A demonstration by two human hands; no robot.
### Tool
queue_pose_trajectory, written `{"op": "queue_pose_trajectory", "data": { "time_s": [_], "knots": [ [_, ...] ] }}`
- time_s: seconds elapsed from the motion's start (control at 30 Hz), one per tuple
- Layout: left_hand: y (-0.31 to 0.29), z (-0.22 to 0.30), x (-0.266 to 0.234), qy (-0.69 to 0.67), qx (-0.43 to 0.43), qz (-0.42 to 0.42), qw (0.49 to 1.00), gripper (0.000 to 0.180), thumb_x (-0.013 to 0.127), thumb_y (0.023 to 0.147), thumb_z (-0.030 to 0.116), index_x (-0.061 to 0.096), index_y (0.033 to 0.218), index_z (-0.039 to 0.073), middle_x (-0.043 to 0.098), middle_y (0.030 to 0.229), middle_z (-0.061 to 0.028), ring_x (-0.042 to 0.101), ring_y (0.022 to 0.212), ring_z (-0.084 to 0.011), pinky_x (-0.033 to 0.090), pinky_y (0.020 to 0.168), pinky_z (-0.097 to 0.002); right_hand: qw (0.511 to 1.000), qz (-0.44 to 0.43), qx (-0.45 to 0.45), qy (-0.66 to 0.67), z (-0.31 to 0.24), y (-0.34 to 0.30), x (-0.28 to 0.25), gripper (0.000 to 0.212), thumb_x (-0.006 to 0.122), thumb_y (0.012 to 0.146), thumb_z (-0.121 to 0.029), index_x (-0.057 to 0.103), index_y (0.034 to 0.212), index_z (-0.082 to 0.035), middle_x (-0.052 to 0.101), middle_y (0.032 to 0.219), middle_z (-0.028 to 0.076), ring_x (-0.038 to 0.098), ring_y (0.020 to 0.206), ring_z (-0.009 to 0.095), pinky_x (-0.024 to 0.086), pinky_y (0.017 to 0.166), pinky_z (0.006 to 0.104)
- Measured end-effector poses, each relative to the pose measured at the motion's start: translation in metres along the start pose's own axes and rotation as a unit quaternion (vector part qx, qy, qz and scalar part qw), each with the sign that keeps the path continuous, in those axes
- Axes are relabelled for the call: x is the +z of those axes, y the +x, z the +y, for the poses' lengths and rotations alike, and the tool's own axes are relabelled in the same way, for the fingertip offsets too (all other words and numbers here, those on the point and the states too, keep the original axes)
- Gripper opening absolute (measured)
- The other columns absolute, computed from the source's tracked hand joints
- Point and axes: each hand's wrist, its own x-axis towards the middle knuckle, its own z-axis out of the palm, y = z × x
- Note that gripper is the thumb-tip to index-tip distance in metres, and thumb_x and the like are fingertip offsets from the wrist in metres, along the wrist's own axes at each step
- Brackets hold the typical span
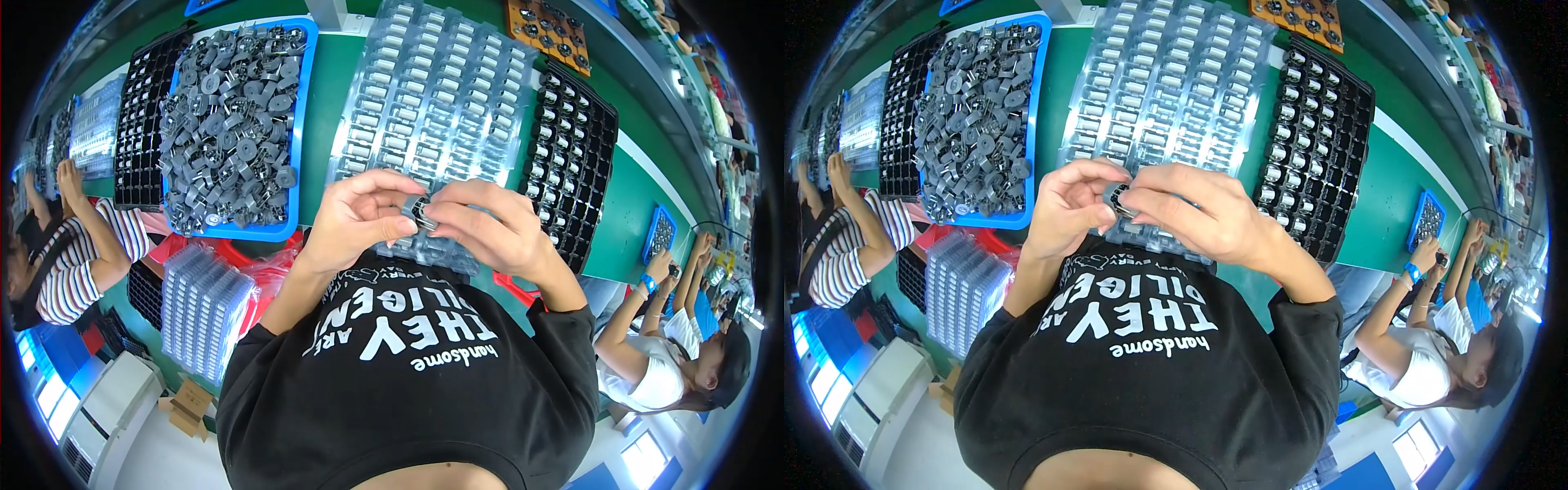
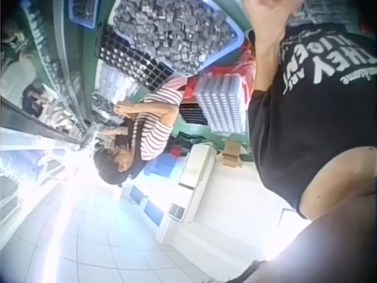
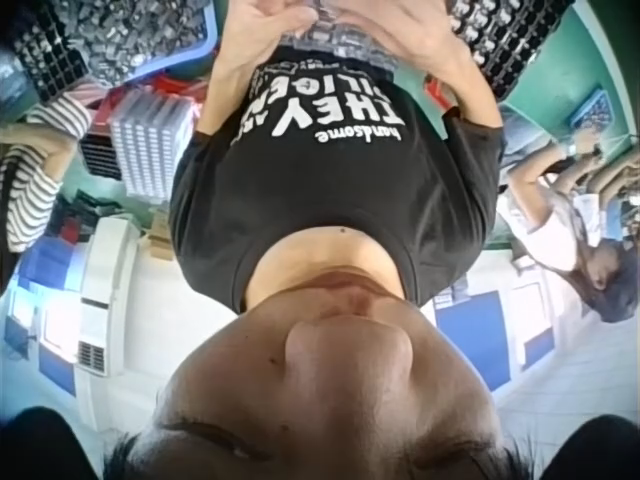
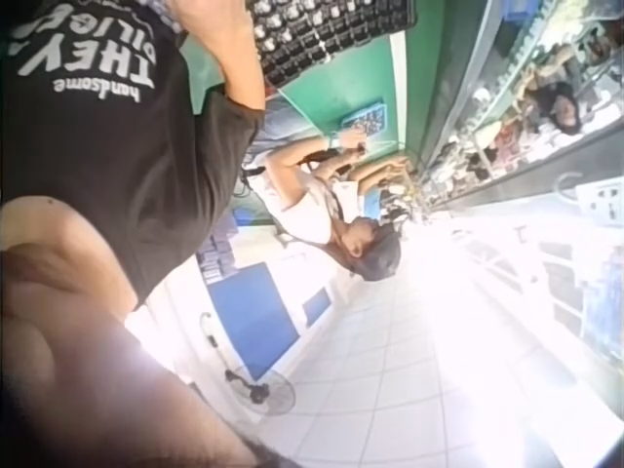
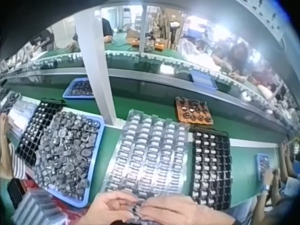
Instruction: The person sorts small electronic components by hand, placing them from a component bin into plastic trays on a factory assembly line.
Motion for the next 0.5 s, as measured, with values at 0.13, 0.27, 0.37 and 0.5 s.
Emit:
{"op": "queue_pose_trajectory", "data": {
  "time_s": [0.13, 0.27, 0.37, 0.5],
  "knots": [
    [0.0, -0.001, 0.0, 0.021, 0.004, -0.018, 1.0, 0.04, 0.076, 0.079, -0.007, 0.06, 0.116, -0.009, 0.059, 0.12, -0.0185, 0.064, 0.091, -0.017, 0.053, 0.06, -0.0238, 1.0, 0.0, 0.006, 0.005, 0.0, -0.002, 0.0, 0.032, 0.082, 0.072, -0.004, 0.07, 0.102, 0.0, 0.066, 0.099, 0.012, 0.07, 0.081, 0.025, 0.059, 0.065, 0.0332],
    [0.001, -0.006, 0.006, 0.009, 0.008, -0.001, 1.0, 0.04, 0.076, 0.078, -0.008, 0.06, 0.115, -0.008, 0.059, 0.119, -0.0179, 0.064, 0.094, -0.0177, 0.054, 0.062, -0.0242, 0.998, 0.009, 0.064, 0.006, -0.004, -0.005, 0.004, 0.034, 0.081, 0.074, -0.005, 0.071, 0.106, 0.0, 0.067, 0.1, 0.013, 0.069, 0.085, 0.025, 0.058, 0.068, 0.0322],
    [0.007, -0.024, 0.006, 0.095, 0.15, 0.046, 0.983, 0.036, 0.072, 0.078, -0.016, 0.059, 0.109, -0.006, 0.058, 0.117, -0.0164, 0.065, 0.099, -0.02, 0.06, 0.073, -0.0282, 0.98, 0.064, 0.182, 0.042, -0.008, -0.02, 0.016, 0.031, 0.079, 0.078, -0.006, 0.071, 0.107, 0.002, 0.069, 0.101, 0.015, 0.069, 0.085, 0.025, 0.056, 0.074, 0.0308],
    [0.008, -0.024, 0.016, 0.203, 0.144, 0.024, 0.968, 0.035, 0.07, 0.078, -0.016, 0.059, 0.111, -0.01, 0.057, 0.12, -0.0176, 0.066, 0.097, -0.0207, 0.06, 0.078, -0.029, 0.931, 0.21, 0.272, 0.126, -0.012, -0.046, 0.038, 0.009, 0.07, 0.084, 0.006, 0.069, 0.093, 0.005, 0.07, 0.099, 0.015, 0.068, 0.088, 0.021, 0.054, 0.08, 0.03]
  ]
}}
